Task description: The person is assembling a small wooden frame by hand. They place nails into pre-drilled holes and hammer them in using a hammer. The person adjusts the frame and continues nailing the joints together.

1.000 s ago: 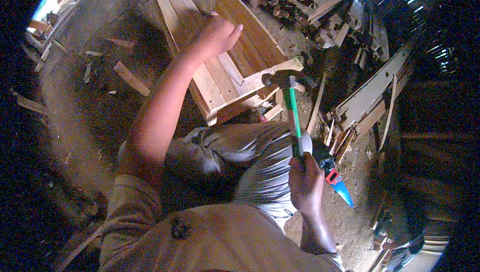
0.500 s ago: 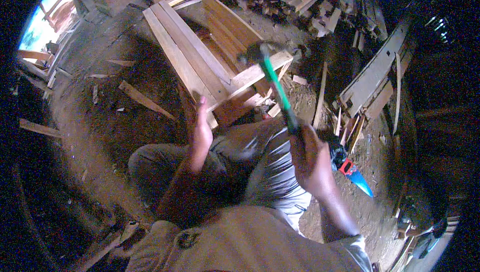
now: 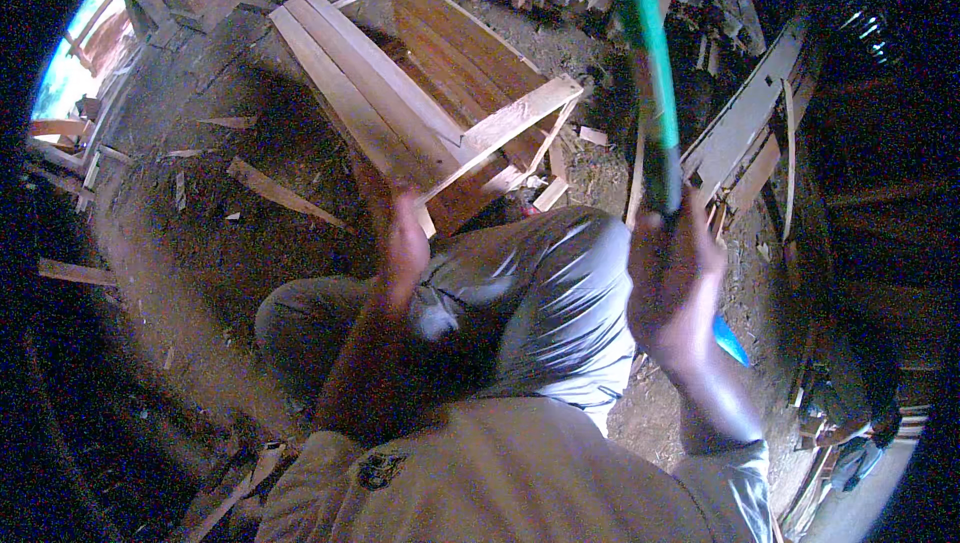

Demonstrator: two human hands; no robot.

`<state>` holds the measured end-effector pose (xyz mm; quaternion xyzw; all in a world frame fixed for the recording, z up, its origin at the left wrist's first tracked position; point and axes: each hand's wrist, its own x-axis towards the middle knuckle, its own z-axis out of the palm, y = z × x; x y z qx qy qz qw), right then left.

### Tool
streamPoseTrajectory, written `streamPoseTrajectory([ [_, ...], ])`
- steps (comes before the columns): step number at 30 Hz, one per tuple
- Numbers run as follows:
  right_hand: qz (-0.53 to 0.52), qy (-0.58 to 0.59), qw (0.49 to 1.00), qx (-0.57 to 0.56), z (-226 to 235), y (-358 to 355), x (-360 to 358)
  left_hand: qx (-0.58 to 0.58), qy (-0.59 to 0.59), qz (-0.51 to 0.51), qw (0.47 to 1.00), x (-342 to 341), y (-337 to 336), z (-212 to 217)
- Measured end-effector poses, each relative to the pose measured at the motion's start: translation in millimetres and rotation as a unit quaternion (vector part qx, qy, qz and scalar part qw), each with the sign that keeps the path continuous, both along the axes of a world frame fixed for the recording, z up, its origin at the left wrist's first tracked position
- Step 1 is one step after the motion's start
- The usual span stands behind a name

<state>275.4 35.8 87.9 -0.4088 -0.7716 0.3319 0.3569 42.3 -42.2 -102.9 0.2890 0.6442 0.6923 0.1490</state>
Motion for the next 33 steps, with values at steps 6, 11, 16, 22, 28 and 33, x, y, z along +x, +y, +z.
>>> streamPoseTrajectory([
  [6, 0.093, -0.242, 0.958, 0.124, 11, 12, 3, -0.004, 0.0, 0.039, 0.999, 3, 4, 6],
  [11, 0.029, 0.144, 0.977, -0.156, -15, 10, 12, 0.006, 0.016, 0.016, 1.0, 0, 5, 8],
  [16, 0.085, -0.314, 0.944, 0.047, -12, 10, 3, -0.012, 0.002, 0.033, 0.999, 3, 0, 12],
  [22, -0.028, 0.01, 0.981, -0.191, -25, 2, 24, 0.095, -0.071, 0.011, 0.993, -19, 0, 33],
  [28, 0.027, -0.172, 0.981, -0.088, -54, -2, 41, -0.022, 0.396, 0.028, 0.918, -142, 60, 99],
  [33, 0.057, -0.201, 0.977, -0.043, -38, -5, 32, -0.32, 0.455, -0.133, 0.82, -126, 119, 101],
])
